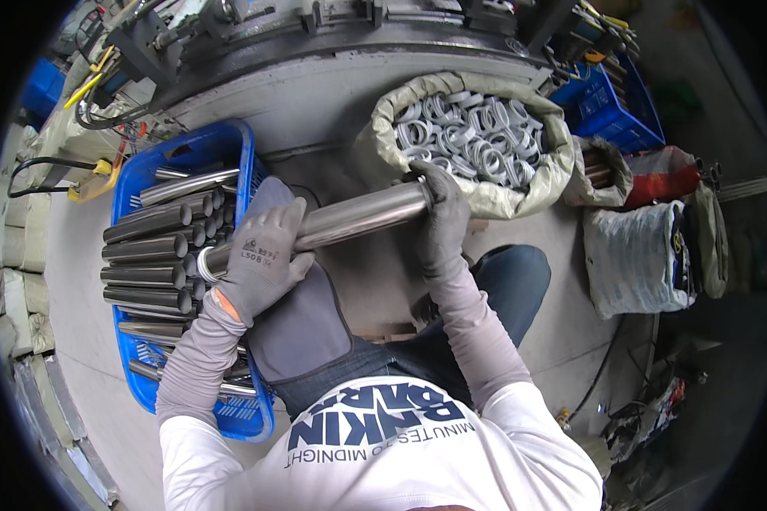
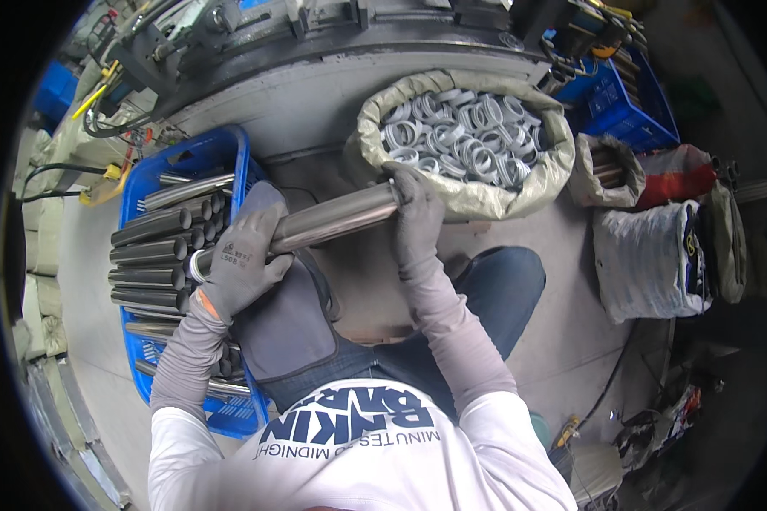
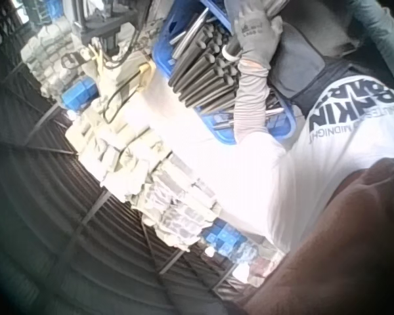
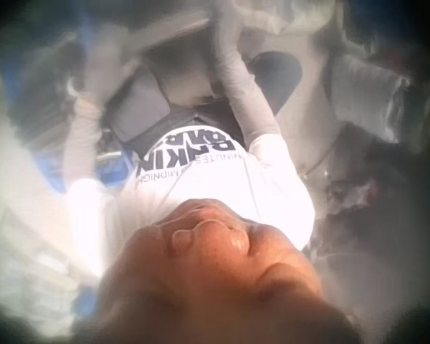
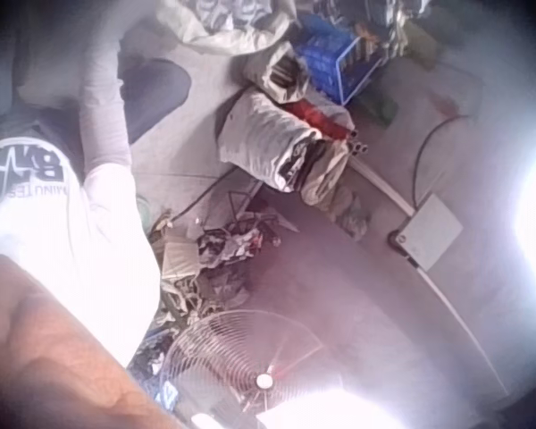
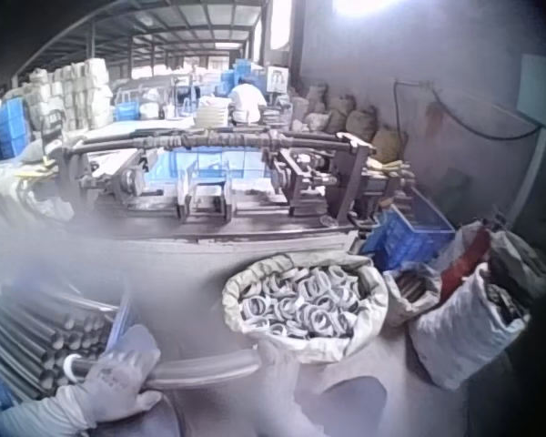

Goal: The person puts on protective gloves and a pad, fits rings onto the ends of metal tubes by hand, and places the assembled tubes into a machine.

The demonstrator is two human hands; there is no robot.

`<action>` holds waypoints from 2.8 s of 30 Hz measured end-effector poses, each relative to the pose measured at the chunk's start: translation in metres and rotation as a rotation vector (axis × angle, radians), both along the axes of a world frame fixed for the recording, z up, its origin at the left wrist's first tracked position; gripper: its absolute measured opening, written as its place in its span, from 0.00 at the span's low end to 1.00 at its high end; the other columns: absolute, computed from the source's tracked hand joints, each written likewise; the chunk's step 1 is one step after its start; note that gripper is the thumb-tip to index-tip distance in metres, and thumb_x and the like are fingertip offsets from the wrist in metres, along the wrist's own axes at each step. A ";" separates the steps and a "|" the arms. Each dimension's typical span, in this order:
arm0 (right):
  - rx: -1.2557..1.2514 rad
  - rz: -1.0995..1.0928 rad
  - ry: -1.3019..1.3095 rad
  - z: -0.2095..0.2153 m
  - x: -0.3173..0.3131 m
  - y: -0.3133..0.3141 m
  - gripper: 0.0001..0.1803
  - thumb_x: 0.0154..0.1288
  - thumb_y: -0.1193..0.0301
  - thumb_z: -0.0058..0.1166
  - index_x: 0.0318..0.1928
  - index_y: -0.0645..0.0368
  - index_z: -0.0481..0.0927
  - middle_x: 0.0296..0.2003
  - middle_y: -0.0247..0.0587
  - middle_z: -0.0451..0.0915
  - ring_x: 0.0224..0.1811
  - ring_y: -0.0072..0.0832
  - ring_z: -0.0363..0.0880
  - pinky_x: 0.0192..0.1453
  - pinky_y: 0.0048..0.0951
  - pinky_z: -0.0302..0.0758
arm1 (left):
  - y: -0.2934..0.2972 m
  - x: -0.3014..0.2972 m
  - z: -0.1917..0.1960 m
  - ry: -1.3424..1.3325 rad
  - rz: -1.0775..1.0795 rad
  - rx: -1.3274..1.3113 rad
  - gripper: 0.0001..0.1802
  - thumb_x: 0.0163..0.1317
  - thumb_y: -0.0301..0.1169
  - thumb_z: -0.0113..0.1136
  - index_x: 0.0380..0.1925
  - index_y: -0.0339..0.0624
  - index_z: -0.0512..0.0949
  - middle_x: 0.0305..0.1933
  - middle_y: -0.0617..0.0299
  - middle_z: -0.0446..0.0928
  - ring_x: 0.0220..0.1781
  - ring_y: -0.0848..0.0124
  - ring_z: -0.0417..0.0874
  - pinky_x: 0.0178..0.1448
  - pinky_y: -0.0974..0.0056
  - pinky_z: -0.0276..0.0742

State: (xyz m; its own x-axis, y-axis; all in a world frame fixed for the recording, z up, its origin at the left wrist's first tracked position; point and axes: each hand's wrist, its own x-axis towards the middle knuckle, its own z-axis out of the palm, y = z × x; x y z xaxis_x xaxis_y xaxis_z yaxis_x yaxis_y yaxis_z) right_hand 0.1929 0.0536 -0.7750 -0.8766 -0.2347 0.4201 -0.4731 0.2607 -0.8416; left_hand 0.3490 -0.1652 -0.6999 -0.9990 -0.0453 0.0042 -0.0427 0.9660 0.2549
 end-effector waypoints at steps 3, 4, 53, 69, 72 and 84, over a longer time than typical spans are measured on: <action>-0.282 0.211 -0.254 0.018 -0.007 0.012 0.21 0.82 0.69 0.41 0.68 0.60 0.77 0.56 0.48 0.84 0.55 0.40 0.86 0.62 0.37 0.82 | 0.000 -0.017 0.013 -0.108 0.019 0.068 0.38 0.55 0.30 0.70 0.67 0.35 0.71 0.60 0.42 0.78 0.63 0.45 0.79 0.70 0.48 0.73; -0.510 0.365 -0.375 0.024 -0.010 0.016 0.26 0.86 0.61 0.37 0.75 0.61 0.70 0.65 0.51 0.78 0.63 0.42 0.81 0.71 0.40 0.76 | -0.003 -0.020 0.016 -0.104 0.012 0.059 0.38 0.55 0.30 0.70 0.67 0.35 0.71 0.60 0.42 0.78 0.63 0.45 0.79 0.70 0.48 0.73; -0.485 0.089 -0.203 0.036 -0.098 0.059 0.28 0.76 0.73 0.57 0.73 0.67 0.71 0.67 0.50 0.77 0.69 0.35 0.75 0.74 0.34 0.73 | -0.046 -0.205 0.053 0.542 -0.076 -0.370 0.34 0.58 0.30 0.67 0.66 0.44 0.72 0.61 0.47 0.77 0.64 0.46 0.77 0.70 0.45 0.71; -0.308 0.012 -0.387 -0.003 -0.105 0.099 0.21 0.78 0.77 0.55 0.68 0.69 0.76 0.58 0.47 0.84 0.60 0.31 0.83 0.66 0.31 0.79 | -0.162 -0.430 0.039 0.423 0.106 -0.496 0.29 0.67 0.34 0.66 0.67 0.48 0.70 0.69 0.51 0.76 0.71 0.52 0.77 0.75 0.46 0.70; -0.387 0.025 -0.456 -0.006 -0.097 0.101 0.20 0.77 0.77 0.56 0.66 0.70 0.78 0.57 0.47 0.84 0.59 0.30 0.83 0.66 0.30 0.80 | -0.164 -0.418 0.035 0.342 0.119 -0.525 0.34 0.66 0.35 0.66 0.71 0.47 0.66 0.72 0.51 0.74 0.71 0.51 0.77 0.75 0.44 0.69; -0.201 0.219 -0.440 -0.002 -0.071 0.089 0.16 0.77 0.72 0.57 0.59 0.66 0.85 0.49 0.41 0.88 0.48 0.25 0.86 0.57 0.26 0.82 | -0.052 -0.083 -0.037 0.337 -0.114 -0.019 0.33 0.65 0.36 0.68 0.70 0.40 0.74 0.68 0.44 0.77 0.69 0.47 0.77 0.74 0.49 0.70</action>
State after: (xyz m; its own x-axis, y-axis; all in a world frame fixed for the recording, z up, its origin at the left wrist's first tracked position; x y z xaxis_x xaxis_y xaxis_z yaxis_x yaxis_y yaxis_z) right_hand 0.1218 0.1426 -0.7774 -0.9197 -0.3845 0.0791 -0.0892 0.0085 -0.9960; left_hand 0.2656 -0.2169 -0.7367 -0.9399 0.0692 0.3343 0.1487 0.9644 0.2186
